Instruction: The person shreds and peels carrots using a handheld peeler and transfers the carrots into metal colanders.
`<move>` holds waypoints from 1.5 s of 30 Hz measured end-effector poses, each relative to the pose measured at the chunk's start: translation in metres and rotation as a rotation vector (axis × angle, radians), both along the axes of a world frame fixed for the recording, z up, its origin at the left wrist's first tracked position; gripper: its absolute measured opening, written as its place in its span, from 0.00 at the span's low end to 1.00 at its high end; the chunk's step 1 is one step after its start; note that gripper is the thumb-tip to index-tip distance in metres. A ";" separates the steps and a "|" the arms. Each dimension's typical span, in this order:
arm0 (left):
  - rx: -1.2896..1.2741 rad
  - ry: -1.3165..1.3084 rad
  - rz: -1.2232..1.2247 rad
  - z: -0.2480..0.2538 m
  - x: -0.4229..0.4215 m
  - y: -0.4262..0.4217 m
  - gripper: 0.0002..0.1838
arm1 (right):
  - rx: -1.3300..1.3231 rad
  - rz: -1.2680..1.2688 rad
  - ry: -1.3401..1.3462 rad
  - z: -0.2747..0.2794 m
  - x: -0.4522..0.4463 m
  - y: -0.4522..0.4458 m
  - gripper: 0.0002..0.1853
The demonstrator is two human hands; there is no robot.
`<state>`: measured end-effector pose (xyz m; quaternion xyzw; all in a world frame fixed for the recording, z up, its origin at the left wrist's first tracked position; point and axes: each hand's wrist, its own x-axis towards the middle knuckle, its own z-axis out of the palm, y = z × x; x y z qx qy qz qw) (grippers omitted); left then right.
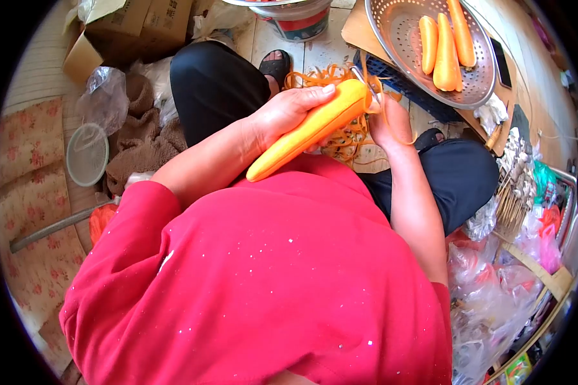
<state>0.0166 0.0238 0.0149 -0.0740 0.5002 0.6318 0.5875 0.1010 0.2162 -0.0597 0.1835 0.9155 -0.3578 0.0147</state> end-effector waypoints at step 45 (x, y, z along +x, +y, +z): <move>-0.002 -0.033 0.403 -0.033 -0.039 0.018 0.27 | -0.145 0.197 0.358 0.061 0.025 -0.066 0.10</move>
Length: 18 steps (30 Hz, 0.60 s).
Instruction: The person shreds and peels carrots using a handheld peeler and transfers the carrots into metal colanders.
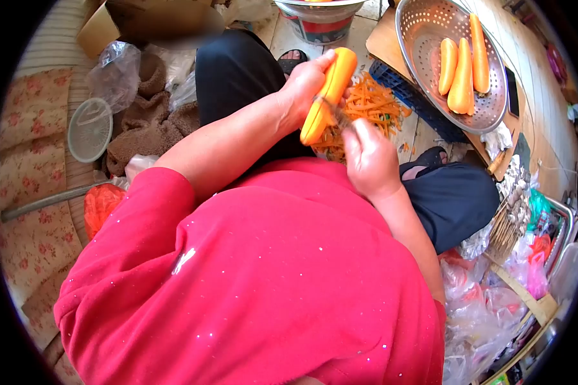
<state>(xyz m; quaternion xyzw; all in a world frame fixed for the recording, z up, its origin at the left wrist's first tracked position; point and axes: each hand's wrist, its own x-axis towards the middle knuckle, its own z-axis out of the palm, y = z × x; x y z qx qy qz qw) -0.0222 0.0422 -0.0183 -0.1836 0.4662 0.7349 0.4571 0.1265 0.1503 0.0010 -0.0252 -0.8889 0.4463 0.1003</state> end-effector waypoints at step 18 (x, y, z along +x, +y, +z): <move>-0.007 0.040 0.066 -0.002 -0.012 -0.004 0.26 | -0.260 -0.071 -0.100 0.006 0.001 -0.004 0.09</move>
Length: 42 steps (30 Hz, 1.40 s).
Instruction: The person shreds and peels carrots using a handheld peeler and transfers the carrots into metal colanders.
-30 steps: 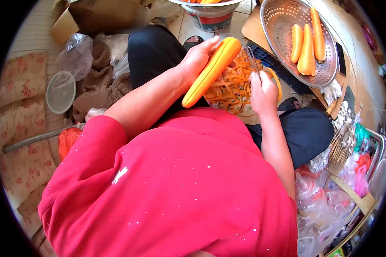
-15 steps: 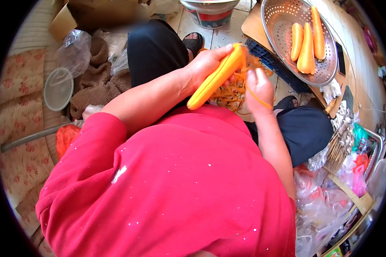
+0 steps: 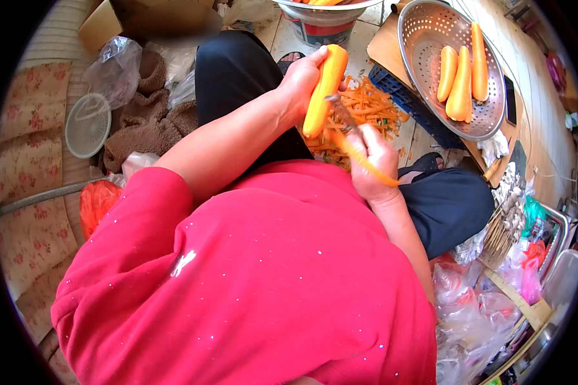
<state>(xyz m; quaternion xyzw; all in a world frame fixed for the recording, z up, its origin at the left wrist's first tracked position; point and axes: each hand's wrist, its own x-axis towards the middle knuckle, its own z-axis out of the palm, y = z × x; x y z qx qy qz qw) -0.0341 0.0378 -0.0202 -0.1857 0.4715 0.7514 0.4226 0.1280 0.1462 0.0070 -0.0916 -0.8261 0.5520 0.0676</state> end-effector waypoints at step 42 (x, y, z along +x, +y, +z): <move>0.167 0.531 -0.422 0.009 0.040 -0.012 0.38 | -1.020 -0.284 -0.229 -0.044 -0.014 0.027 0.12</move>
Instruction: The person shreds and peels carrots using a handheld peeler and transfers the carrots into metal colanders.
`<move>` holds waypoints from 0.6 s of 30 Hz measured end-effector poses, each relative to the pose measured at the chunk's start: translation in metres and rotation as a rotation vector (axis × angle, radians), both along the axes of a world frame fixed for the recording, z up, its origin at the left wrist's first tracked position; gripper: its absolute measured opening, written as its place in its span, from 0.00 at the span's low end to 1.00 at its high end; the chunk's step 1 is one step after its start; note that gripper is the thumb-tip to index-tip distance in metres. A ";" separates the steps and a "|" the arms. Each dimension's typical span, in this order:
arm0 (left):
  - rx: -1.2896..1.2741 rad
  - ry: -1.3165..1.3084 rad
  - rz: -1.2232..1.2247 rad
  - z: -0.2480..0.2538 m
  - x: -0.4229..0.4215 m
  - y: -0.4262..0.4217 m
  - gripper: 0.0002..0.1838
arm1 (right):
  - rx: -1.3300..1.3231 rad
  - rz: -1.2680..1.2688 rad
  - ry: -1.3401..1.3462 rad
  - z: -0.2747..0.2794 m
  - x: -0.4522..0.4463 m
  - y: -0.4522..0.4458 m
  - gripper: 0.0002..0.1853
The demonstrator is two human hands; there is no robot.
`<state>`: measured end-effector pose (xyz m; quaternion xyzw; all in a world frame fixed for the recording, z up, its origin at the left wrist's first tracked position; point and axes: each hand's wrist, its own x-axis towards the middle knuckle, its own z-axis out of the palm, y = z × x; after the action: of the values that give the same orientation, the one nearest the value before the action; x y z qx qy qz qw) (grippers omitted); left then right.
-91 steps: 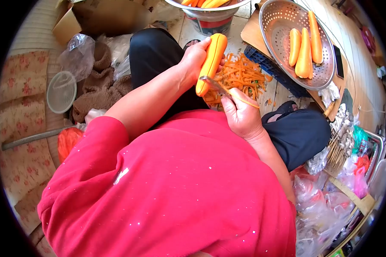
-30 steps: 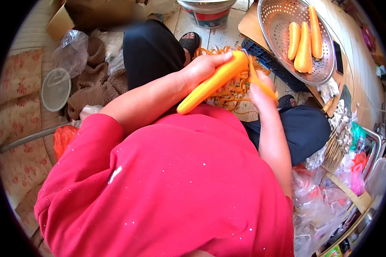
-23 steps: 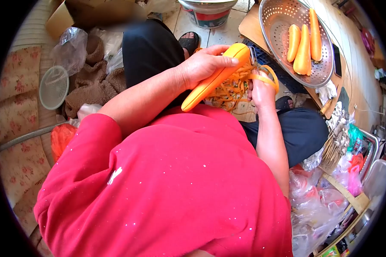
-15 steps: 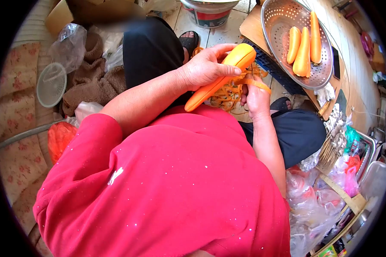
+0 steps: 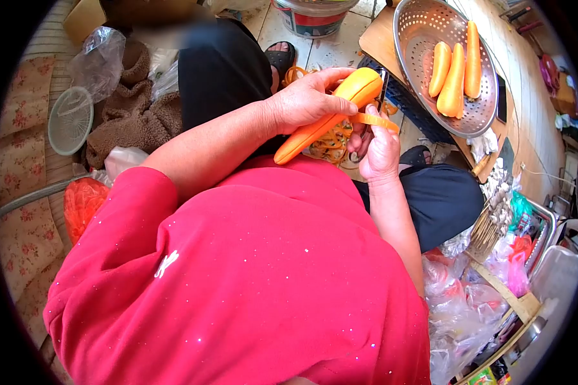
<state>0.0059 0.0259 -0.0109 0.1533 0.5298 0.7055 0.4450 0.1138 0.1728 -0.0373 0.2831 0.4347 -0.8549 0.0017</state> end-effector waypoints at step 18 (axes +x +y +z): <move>-0.115 0.225 -0.071 -0.004 0.001 0.009 0.41 | -0.120 -0.023 -0.002 0.010 -0.005 -0.003 0.11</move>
<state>0.0067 0.0351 -0.0149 0.2243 0.6104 0.6360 0.4154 0.1086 0.1700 -0.0270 0.2883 0.3795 -0.8791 0.0093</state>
